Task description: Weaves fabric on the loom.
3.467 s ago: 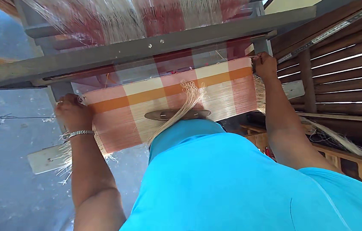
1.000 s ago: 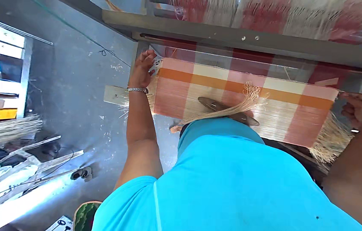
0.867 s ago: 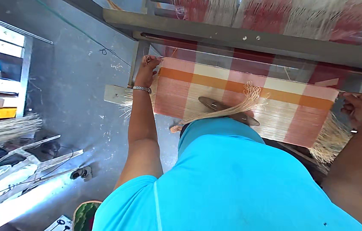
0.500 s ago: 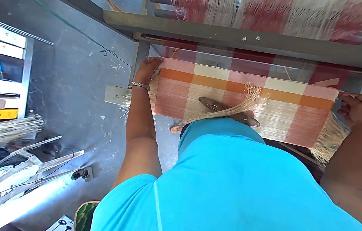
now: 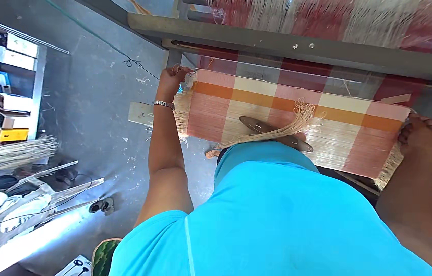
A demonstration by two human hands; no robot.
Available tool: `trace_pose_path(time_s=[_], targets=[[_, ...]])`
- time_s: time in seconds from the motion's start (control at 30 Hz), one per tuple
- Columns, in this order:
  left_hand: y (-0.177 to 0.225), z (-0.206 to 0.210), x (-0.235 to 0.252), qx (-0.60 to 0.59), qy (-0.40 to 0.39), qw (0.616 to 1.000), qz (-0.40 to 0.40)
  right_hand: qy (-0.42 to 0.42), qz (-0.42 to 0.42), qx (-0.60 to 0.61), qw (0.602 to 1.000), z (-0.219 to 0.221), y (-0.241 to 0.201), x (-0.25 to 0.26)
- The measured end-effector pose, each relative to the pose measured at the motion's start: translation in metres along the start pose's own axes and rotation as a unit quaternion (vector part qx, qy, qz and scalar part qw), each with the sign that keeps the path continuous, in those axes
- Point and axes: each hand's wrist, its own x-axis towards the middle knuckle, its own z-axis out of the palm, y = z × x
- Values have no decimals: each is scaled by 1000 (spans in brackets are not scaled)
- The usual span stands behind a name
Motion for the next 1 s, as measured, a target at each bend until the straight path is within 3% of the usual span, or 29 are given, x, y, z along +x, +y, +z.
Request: trace_pose_path(time_s=[0.5, 0.7, 0.83, 1.0], targets=[[-3, 39, -4, -132, 80, 988, -19, 25, -4, 14, 1000, -11, -1, 7], [5, 33, -11, 94, 49, 994, 3, 20, -37, -64, 997, -7, -13, -4], [20, 31, -16, 207, 6, 978, 36, 22, -49, -115, 992, -13, -18, 0], [38, 39, -21, 296, 12, 955, 35, 19, -63, -180, 981, -22, -14, 15]])
